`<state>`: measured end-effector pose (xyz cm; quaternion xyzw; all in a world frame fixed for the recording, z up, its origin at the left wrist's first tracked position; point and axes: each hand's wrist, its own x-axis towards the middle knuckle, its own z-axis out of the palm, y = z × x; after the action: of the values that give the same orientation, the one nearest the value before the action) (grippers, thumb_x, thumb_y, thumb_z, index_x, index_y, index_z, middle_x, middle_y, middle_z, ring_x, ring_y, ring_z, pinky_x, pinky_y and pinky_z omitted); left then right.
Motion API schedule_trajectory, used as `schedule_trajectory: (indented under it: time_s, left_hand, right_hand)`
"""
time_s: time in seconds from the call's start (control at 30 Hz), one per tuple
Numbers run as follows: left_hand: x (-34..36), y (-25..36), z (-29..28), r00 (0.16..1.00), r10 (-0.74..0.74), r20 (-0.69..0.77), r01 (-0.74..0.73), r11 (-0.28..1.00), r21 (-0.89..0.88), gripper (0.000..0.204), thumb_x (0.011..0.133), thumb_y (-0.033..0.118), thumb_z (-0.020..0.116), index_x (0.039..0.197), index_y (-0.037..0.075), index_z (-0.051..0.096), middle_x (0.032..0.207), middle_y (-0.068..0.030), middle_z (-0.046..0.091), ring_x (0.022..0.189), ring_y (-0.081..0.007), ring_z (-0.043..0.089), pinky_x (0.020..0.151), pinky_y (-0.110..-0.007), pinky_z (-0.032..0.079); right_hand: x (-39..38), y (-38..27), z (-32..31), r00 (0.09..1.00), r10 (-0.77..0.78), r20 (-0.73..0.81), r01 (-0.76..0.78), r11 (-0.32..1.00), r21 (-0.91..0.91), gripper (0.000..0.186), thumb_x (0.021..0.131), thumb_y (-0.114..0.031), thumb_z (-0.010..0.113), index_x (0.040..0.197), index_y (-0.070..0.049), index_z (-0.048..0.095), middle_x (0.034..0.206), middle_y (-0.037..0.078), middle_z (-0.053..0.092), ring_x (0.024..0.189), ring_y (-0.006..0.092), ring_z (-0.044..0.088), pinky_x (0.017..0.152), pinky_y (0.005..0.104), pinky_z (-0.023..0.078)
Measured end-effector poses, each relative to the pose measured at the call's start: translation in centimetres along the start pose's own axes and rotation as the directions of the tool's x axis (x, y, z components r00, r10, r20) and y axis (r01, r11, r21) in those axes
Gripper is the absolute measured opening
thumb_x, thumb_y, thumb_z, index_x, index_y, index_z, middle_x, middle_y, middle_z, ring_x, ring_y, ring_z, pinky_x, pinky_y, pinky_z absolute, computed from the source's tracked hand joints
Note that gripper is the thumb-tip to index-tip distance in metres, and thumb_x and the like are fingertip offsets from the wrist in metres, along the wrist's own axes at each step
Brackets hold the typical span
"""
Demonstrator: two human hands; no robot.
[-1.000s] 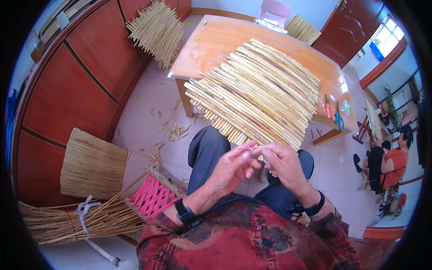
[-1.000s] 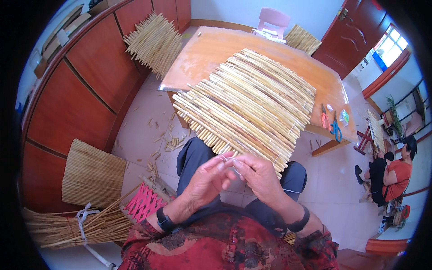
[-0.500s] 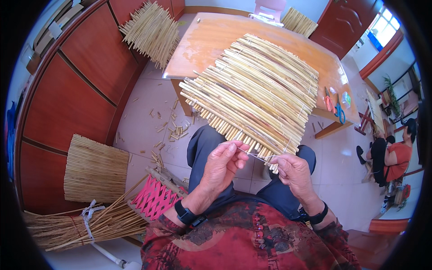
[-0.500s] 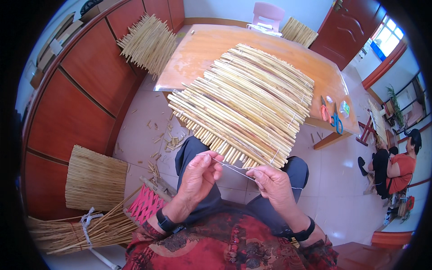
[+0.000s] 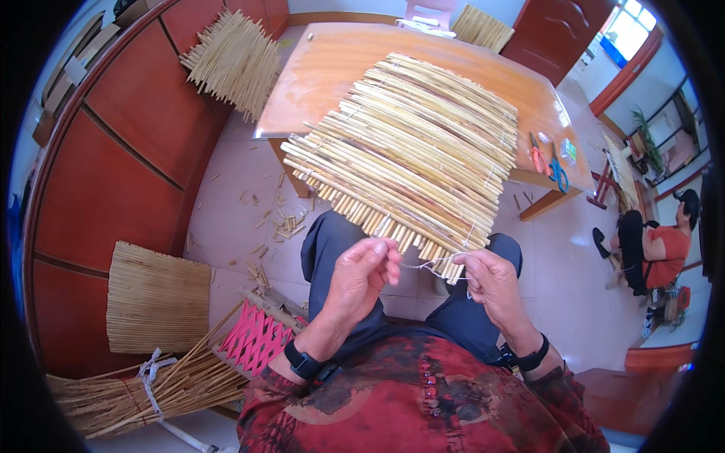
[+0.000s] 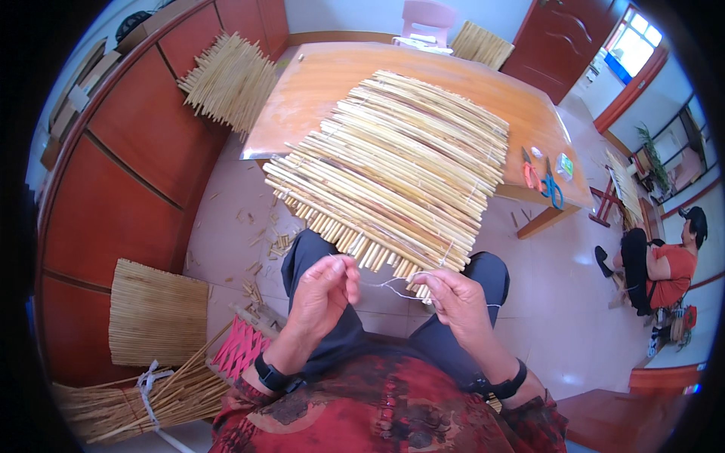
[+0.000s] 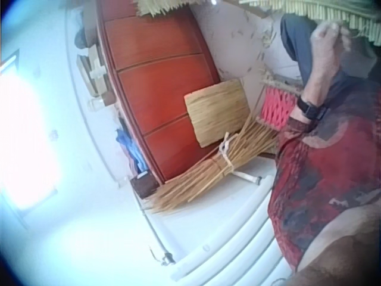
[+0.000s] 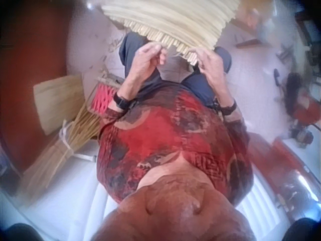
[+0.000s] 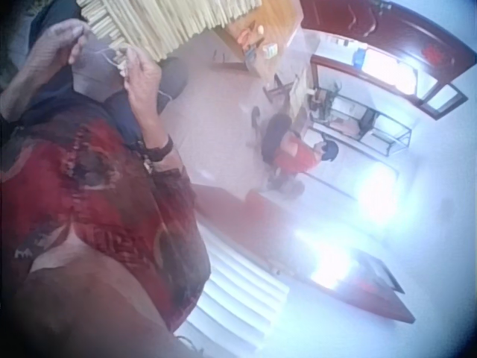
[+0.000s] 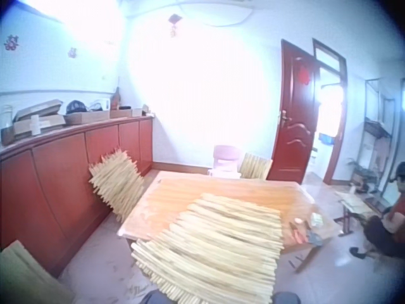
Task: The person weaves a mat using straw sticks and white string, repeatedly threading the string through a needle, pulling it through the straw bundles, and securing the bundles together, occasionally using scissors to cut the string.
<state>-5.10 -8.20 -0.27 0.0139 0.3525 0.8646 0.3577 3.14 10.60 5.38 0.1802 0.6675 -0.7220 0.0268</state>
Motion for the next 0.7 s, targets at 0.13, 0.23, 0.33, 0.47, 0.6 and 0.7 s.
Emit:
schedule_trajectory:
  time_s: [0.13, 0.23, 0.33, 0.47, 0.6, 0.7]
  left_hand:
    - [-0.6, -1.5, 1.3, 0.974, -0.207, 0.095, 0.2, 0.976, 0.084, 0.022, 0.085, 0.014, 0.053, 0.099, -0.003, 0.058, 0.078, -0.0059, 0.06, 0.059, -0.0115, 0.054, 0.054, -0.022, 0.044]
    - [-0.1, -2.1, 1.9, 0.963, -0.243, 0.115, 0.233, 0.968, 0.092, 0.023, 0.085, 0.015, 0.054, 0.099, -0.002, 0.058, 0.077, -0.0052, 0.06, 0.059, -0.0109, 0.054, 0.054, -0.021, 0.044]
    - [-0.2, -2.3, 2.2, 0.946, -0.301, 0.123, 0.294, 0.953, 0.07, 0.024, 0.085, 0.016, 0.054, 0.099, -0.002, 0.058, 0.075, -0.0047, 0.06, 0.056, -0.01, 0.052, 0.052, -0.02, 0.043]
    - [-0.4, -2.3, 1.1, 0.945, -0.255, 0.205, 0.246, 0.967, 0.071, 0.024, 0.085, 0.017, 0.054, 0.099, -0.002, 0.058, 0.073, -0.0044, 0.059, 0.054, -0.0093, 0.051, 0.05, -0.021, 0.042]
    - [-0.4, -2.5, 0.6, 0.95, -0.287, 0.122, 0.28, 0.957, 0.076, 0.023, 0.084, 0.016, 0.055, 0.098, -0.001, 0.059, 0.073, -0.0048, 0.06, 0.052, -0.0095, 0.05, 0.048, -0.02, 0.041]
    - [-0.3, -1.9, 1.3, 0.972, -0.225, 0.069, 0.224, 0.974, 0.017, 0.022, 0.084, 0.016, 0.055, 0.099, -0.001, 0.059, 0.076, -0.0058, 0.06, 0.054, -0.0098, 0.05, 0.049, -0.02, 0.041]
  right_hand:
    - [0.4, -0.4, 0.9, 0.994, -0.105, 0.001, 0.104, 0.983, -0.152, 0.019, 0.087, -0.019, 0.051, 0.094, -0.004, 0.061, 0.065, -0.006, 0.048, 0.05, -0.0007, 0.033, 0.043, 0.0158, 0.025]
    - [0.3, -1.0, 1.5, 0.991, -0.135, -0.02, 0.126, 0.963, -0.238, 0.02, 0.087, -0.017, 0.051, 0.095, -0.002, 0.061, 0.071, -0.003, 0.054, 0.059, 0.0011, 0.043, 0.051, 0.0162, 0.034]
    - [0.6, -0.8, 1.7, 0.976, -0.218, -0.014, 0.209, 0.95, -0.23, 0.02, 0.087, -0.015, 0.051, 0.096, 0.0, 0.06, 0.081, 0.003, 0.059, 0.072, 0.0054, 0.051, 0.064, 0.0184, 0.04]
    - [0.5, -0.8, 1.5, 0.974, -0.228, -0.002, 0.218, 0.931, -0.291, 0.02, 0.087, -0.013, 0.05, 0.097, 0.002, 0.059, 0.089, 0.007, 0.061, 0.083, 0.0092, 0.054, 0.074, 0.0209, 0.041]
    - [0.5, -0.3, 1.1, 0.98, -0.19, 0.063, 0.2, 0.937, -0.286, 0.019, 0.087, -0.011, 0.05, 0.097, 0.002, 0.059, 0.089, 0.007, 0.061, 0.082, 0.0096, 0.054, 0.072, 0.0207, 0.042]
    - [0.1, 0.2, 1.4, 0.977, -0.179, 0.118, 0.21, 0.913, -0.35, 0.019, 0.086, -0.01, 0.05, 0.098, 0.002, 0.059, 0.089, 0.007, 0.061, 0.081, 0.0101, 0.055, 0.07, 0.0209, 0.043]
